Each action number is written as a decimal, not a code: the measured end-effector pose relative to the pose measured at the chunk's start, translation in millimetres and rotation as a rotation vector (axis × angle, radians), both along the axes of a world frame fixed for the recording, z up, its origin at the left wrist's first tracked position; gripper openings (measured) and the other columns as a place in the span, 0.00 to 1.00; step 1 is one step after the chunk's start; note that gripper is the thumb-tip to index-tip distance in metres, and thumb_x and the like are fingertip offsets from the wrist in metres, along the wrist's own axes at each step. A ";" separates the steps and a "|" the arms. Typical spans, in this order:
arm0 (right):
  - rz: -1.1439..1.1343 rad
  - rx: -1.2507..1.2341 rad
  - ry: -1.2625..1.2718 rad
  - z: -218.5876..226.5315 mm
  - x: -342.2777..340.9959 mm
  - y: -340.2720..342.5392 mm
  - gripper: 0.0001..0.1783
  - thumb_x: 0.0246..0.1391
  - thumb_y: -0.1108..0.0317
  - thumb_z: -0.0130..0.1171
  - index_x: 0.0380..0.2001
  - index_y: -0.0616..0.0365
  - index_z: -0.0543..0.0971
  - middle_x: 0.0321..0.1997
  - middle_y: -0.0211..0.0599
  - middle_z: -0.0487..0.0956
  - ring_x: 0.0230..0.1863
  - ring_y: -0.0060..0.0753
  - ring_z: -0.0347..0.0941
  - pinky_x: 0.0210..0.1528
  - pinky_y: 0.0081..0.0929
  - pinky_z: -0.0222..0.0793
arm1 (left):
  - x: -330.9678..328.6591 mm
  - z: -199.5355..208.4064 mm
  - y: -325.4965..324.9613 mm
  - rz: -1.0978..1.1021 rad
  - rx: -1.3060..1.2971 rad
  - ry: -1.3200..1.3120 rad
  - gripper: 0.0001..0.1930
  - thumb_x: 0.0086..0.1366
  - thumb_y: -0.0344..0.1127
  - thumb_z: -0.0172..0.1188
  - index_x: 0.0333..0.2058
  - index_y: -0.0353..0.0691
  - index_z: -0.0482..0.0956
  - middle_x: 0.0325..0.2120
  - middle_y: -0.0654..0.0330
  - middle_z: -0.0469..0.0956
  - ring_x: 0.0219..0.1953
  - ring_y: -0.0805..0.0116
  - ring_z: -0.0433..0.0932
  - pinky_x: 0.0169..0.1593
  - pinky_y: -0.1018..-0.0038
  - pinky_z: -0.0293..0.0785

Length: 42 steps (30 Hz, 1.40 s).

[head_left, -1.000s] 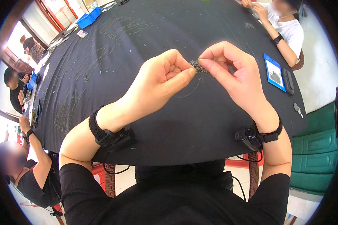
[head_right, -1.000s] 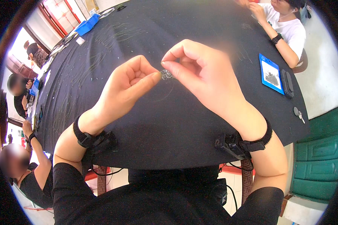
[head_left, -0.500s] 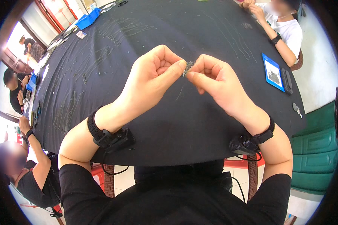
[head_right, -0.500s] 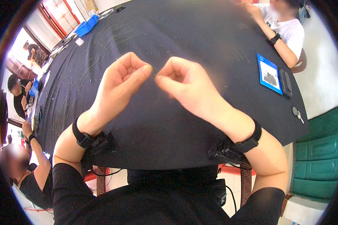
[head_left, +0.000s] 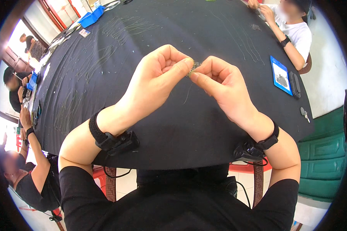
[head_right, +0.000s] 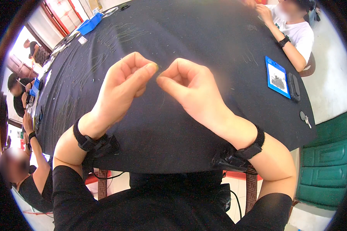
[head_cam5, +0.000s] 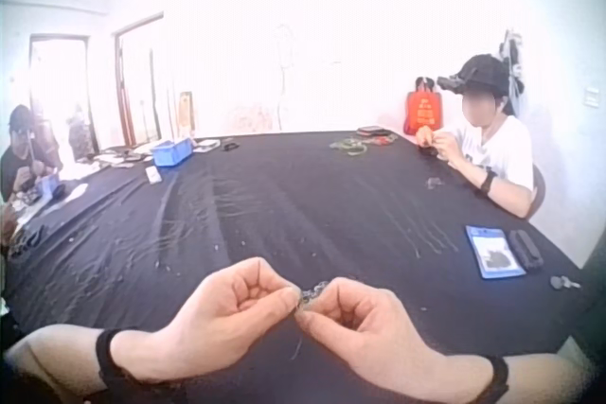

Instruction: Assembling fishing tackle and tying hooks to lines at a communal work table.

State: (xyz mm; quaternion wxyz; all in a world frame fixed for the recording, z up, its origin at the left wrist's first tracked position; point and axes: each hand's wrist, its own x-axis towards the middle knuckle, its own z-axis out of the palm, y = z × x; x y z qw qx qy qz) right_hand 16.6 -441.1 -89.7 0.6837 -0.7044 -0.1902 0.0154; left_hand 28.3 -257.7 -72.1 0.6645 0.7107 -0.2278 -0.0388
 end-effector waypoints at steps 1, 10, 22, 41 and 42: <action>0.003 -0.004 0.000 -0.8 -0.9 0.0 0.07 0.56 0.69 0.60 0.27 0.60 0.76 0.23 0.22 0.74 0.26 0.10 0.65 0.28 0.14 0.61 | 0.4 -0.2 -0.3 0.003 -0.004 0.000 0.08 0.69 0.36 0.56 0.35 0.38 0.73 0.20 0.75 0.65 0.20 0.87 0.57 0.23 0.85 0.51; -0.130 -0.187 -0.217 10.0 -11.6 0.7 0.05 0.54 0.72 0.62 0.29 0.60 0.77 0.19 0.19 0.72 0.21 0.08 0.62 0.24 0.13 0.58 | 4.9 -1.4 1.8 0.043 0.003 -0.027 0.07 0.68 0.36 0.56 0.35 0.38 0.73 0.20 0.75 0.66 0.20 0.88 0.57 0.23 0.86 0.51; -0.303 -0.516 -0.990 15.4 0.6 -12.7 0.06 0.47 0.74 0.66 0.31 0.55 0.80 0.28 0.35 0.81 0.27 0.37 0.77 0.29 0.28 0.71 | 2.2 -3.4 0.9 -0.027 0.082 -0.139 0.06 0.69 0.32 0.55 0.35 0.35 0.71 0.27 0.72 0.72 0.27 0.91 0.64 0.28 0.90 0.58; -0.005 -0.106 -0.063 9.0 14.4 -17.5 0.07 0.59 0.66 0.58 0.33 0.58 0.76 0.24 0.19 0.71 0.26 0.08 0.61 0.29 0.12 0.55 | 0.1 3.7 2.8 -0.038 0.200 -0.144 0.05 0.67 0.30 0.57 0.35 0.34 0.74 0.28 0.70 0.75 0.29 0.91 0.66 0.31 0.90 0.61; 0.025 -0.062 0.039 8.4 13.9 -16.3 0.07 0.60 0.65 0.58 0.32 0.57 0.76 0.24 0.20 0.71 0.27 0.09 0.62 0.29 0.13 0.56 | 0.6 3.1 3.1 -0.023 0.178 -0.167 0.05 0.67 0.30 0.57 0.35 0.34 0.74 0.28 0.71 0.75 0.28 0.90 0.66 0.31 0.89 0.61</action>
